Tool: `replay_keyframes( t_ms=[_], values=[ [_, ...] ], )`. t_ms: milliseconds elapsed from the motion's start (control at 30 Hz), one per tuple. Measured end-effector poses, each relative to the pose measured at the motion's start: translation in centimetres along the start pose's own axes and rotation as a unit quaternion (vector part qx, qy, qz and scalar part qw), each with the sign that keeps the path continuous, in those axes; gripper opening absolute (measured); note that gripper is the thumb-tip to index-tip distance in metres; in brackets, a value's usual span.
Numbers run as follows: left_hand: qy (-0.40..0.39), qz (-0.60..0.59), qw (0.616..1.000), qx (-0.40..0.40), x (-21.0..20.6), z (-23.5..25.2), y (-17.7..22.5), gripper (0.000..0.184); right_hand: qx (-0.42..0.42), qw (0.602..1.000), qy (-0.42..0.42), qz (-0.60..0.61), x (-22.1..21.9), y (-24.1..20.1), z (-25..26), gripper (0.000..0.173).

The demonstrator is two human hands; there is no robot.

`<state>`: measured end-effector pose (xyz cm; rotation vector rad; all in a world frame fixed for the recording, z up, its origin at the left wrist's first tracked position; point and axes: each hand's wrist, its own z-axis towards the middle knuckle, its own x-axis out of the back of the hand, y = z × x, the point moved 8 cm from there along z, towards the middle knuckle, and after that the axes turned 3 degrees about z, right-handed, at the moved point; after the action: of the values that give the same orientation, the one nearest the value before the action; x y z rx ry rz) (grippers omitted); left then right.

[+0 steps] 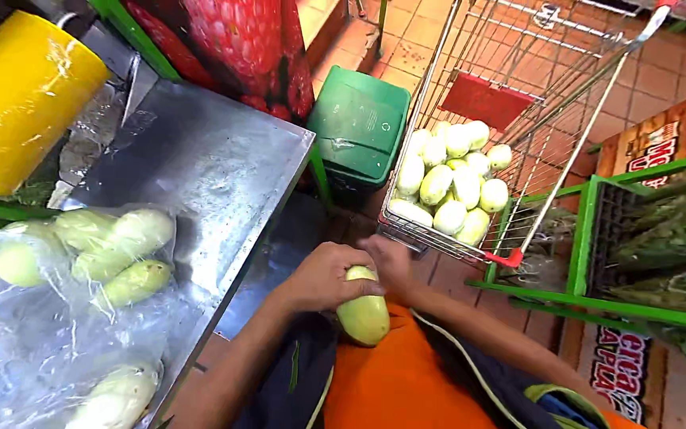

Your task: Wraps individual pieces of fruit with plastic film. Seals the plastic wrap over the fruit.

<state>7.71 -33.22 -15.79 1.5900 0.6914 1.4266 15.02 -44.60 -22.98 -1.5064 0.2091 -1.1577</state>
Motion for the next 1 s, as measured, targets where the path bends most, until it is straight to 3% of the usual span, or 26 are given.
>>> replay_keyframes(
  t_ms=[67,133,200,267,333,367,433,500,633,700,767,867,933,1000],
  values=[
    [0.009,0.111,0.99,0.09,0.7,-1.7,0.2,0.048,-0.075,0.974,-0.178,0.12,-3.7,-4.8,-1.2,0.015],
    [0.046,0.136,0.973,0.18,1.6,-4.4,0.1,0.061,-0.055,0.932,-0.278,0.224,-7.4,-5.5,-2.7,0.017],
    [0.041,0.074,0.969,0.232,2.2,-6.9,-0.3,0.072,-0.013,0.896,-0.36,0.259,-9.6,-5.7,-4.0,0.021],
    [0.011,-0.038,0.977,0.212,2.3,-8.4,-1.6,0.062,-0.013,0.87,-0.418,0.26,-10.9,-5.7,-4.2,0.027],
    [0.04,-0.093,0.972,0.21,2.2,-9.9,-3.4,0.035,-0.08,0.861,-0.413,0.287,-11.3,-5.7,-4.5,0.032],
    [0.092,-0.112,0.96,0.238,2.7,-10.7,-4.3,0.025,-0.151,0.85,-0.392,0.319,-11.2,-5.4,-4.4,0.032],
    [0.214,-0.167,0.912,0.306,3.8,-12.3,-6.0,0.029,-0.26,0.815,-0.321,0.407,-10.7,-4.3,-3.7,0.031],
    [0.27,-0.284,0.871,0.295,3.8,-13.0,-6.8,0.041,-0.258,0.805,-0.26,0.467,-8.8,-4.2,-1.9,0.028],
    [0.163,-0.469,0.859,0.127,1.2,-11.3,-3.9,0.09,-0.192,0.801,-0.136,0.55,-3.1,-4.7,1.2,0.037],
    [0.124,-0.534,0.835,0.044,-0.7,-10.4,-1.9,0.085,-0.184,0.776,-0.107,0.594,-0.9,-4.9,1.1,0.048],
    [0.125,-0.599,0.791,-0.005,-2.6,-10.6,-0.8,0.071,-0.151,0.771,-0.096,0.611,0.8,-5.4,-0.2,0.048],
    [0.118,-0.63,0.768,-0.004,-5.0,-11.5,-0.7,0.048,-0.086,0.829,-0.135,0.536,2.6,-6.2,-2.5,0.042],
    [0.132,-0.632,0.762,0.052,-6.1,-12.2,-1.3,0.048,-0.071,0.874,-0.155,0.454,3.3,-6.3,-3.9,0.032],
    [0.14,-0.569,0.8,0.127,-6.3,-12.8,-1.6,0.054,-0.057,0.914,-0.142,0.376,3.5,-5.0,-4.7,0.023]
  ],
)
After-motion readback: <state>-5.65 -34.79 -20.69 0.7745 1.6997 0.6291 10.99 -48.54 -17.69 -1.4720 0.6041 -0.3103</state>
